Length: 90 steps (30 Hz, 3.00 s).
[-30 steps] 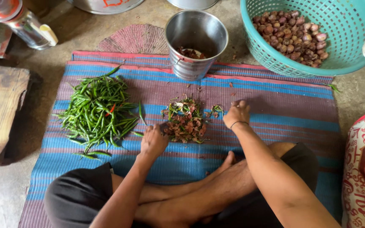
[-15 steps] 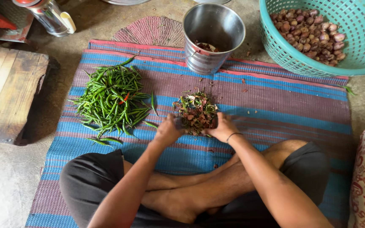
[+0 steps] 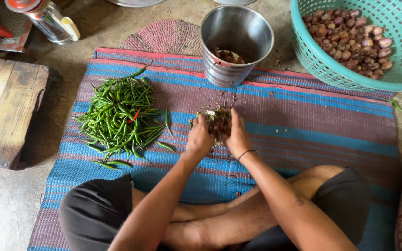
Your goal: The person sits on a mat and removes stems from green chilies by hand, placing the cleaned chilies in a pile and the discarded stems into a metal bucket. The person also gathers and transfers the accumulated stems into the bucket.
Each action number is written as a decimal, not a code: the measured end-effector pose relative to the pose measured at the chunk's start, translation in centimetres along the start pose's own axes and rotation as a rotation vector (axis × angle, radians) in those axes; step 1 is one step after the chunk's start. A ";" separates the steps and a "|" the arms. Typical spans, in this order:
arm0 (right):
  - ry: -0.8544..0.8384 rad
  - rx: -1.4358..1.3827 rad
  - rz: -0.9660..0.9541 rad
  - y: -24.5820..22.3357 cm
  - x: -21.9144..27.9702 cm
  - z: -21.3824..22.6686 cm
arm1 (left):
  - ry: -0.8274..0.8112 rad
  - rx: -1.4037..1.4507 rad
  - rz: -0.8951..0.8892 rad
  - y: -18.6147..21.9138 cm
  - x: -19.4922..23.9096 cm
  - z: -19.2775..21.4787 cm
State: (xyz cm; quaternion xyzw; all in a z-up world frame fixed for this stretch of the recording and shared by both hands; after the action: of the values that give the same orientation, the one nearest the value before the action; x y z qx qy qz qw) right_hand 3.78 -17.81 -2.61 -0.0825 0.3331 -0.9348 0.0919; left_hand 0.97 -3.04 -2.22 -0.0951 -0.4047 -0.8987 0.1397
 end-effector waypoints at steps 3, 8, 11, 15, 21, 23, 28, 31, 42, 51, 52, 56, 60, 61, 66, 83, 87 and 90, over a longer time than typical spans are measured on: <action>-0.075 -0.079 -0.145 0.3 -1.3 1.9 | 0.040 0.071 -0.047 -0.1 -1.9 1.0; -0.163 0.207 -0.026 -0.1 -1.5 4.5 | -0.037 -0.220 -0.103 -0.6 -1.4 2.4; -0.383 0.378 -0.202 -0.9 -1.2 4.0 | -0.226 -0.398 -0.067 -0.6 -1.0 1.5; -0.475 0.478 -0.223 -2.5 -1.4 3.8 | -0.262 -0.464 -0.121 -1.2 -2.0 0.5; -0.550 0.425 -0.213 -3.1 -3.6 2.4 | -0.186 -0.162 -0.335 -1.0 -3.5 -1.0; -0.581 0.373 -0.222 -2.6 -4.3 1.7 | -0.189 -0.047 -0.310 -0.5 -2.9 -1.8; -0.502 0.291 -0.054 0.4 -5.4 -1.4 | -0.162 0.710 -0.221 0.5 -1.3 -2.3; -0.484 0.196 0.053 2.1 -5.2 -2.1 | -0.237 1.067 -0.002 0.8 0.0 -2.5; -0.361 -0.400 0.064 -7.8 -5.3 12.3 | -0.113 1.117 -0.312 12.4 -1.6 5.7; 0.106 -0.052 0.228 -13.7 -14.9 22.2 | -0.122 1.110 -0.462 21.0 -13.7 13.8; 0.110 -0.049 0.201 -13.2 -16.2 22.2 | -0.115 1.097 -0.416 20.9 -15.5 14.0; 0.179 0.089 0.269 -10.3 -20.1 20.2 | -0.022 1.082 -0.386 18.4 -21.1 13.2; 0.336 0.114 0.416 -7.7 -18.9 18.1 | 0.208 0.572 -0.498 15.4 -20.4 12.1; 0.335 0.129 0.444 -7.5 -18.1 17.6 | 0.297 0.293 -0.545 15.1 -18.8 11.8; 0.517 0.251 0.684 -7.0 -13.8 16.5 | 0.315 -0.476 -0.697 14.3 -11.4 10.1; 0.082 0.156 0.205 2.0 -4.1 6.7 | 0.369 -0.197 -0.484 3.3 2.2 9.4; 0.020 0.198 0.163 1.1 -4.8 3.9 | 0.240 -0.046 -0.331 -2.3 4.9 6.0; 0.058 0.242 0.213 0.3 -6.8 3.1 | 0.215 -0.033 -0.326 -4.4 5.3 4.4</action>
State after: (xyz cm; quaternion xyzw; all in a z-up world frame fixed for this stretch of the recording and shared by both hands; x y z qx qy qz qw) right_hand 11.07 -18.41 -1.02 -0.0081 0.2275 -0.9550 0.1899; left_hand -5.16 2.15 -0.88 0.0658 -0.3825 -0.9210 0.0331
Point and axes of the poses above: each hand's wrist, its own x-axis away from the middle knuckle, its own z-axis out of the back of the hand, y = z × x, the point moved 5 cm from there along -x, towards the middle knuckle
